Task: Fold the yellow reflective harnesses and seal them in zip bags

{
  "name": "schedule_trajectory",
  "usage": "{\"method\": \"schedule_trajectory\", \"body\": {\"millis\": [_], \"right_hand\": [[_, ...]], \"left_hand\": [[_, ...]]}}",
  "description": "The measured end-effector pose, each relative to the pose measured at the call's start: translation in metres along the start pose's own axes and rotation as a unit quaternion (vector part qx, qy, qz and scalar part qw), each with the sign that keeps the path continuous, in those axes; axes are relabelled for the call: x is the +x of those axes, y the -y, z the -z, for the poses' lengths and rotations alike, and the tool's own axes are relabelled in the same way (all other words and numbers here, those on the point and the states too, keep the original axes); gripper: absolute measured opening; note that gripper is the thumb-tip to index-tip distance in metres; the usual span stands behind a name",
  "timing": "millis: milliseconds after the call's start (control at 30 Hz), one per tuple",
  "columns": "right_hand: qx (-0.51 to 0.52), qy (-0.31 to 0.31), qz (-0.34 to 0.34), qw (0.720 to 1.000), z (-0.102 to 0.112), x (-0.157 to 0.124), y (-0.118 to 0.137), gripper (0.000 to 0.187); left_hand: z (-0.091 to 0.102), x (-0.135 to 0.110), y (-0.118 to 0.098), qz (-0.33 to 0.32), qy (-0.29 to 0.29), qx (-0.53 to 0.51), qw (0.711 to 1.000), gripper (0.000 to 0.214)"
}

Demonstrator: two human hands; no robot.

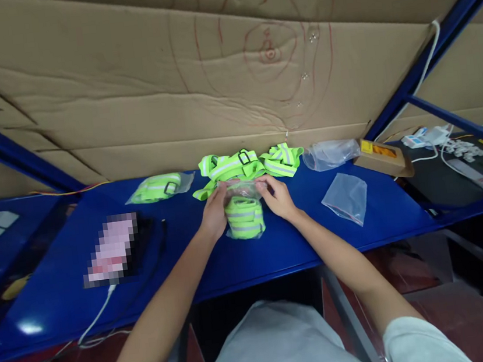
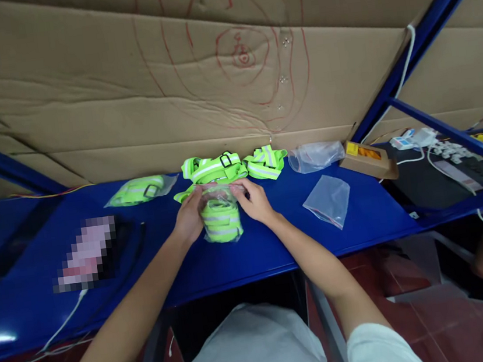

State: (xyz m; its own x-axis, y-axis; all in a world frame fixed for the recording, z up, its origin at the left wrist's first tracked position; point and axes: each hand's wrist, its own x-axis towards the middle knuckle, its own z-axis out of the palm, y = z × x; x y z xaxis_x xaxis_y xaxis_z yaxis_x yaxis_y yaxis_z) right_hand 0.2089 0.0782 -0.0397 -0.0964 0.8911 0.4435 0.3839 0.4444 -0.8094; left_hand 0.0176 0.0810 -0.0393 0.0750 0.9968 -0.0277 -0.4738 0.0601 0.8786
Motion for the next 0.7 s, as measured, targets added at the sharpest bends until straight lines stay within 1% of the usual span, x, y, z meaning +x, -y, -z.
{"method": "schedule_trajectory", "body": {"millis": [100, 200, 333, 467, 700], "right_hand": [[0.035, -0.008, -0.024, 0.999, -0.006, 0.002, -0.004, 0.038], [0.058, -0.030, -0.050, 0.997, -0.011, 0.003, -0.010, 0.037], [0.067, -0.046, -0.072, 0.994, -0.014, 0.000, -0.013, 0.035], [0.074, -0.051, -0.083, 0.992, -0.013, -0.004, -0.011, 0.034], [0.087, -0.050, -0.077, 0.992, -0.011, -0.006, -0.005, 0.032]], "left_hand": [[-0.001, 0.000, 0.000, 0.004, -0.004, -0.008, 1.000, 0.057], [-0.001, 0.001, 0.002, 0.008, -0.011, -0.014, 1.000, 0.058], [0.000, 0.001, 0.006, 0.027, 0.001, -0.015, 1.000, 0.057], [0.001, -0.001, 0.005, 0.041, 0.022, -0.022, 0.999, 0.050], [0.002, -0.006, -0.005, 0.050, 0.043, -0.023, 0.998, 0.044]]}}
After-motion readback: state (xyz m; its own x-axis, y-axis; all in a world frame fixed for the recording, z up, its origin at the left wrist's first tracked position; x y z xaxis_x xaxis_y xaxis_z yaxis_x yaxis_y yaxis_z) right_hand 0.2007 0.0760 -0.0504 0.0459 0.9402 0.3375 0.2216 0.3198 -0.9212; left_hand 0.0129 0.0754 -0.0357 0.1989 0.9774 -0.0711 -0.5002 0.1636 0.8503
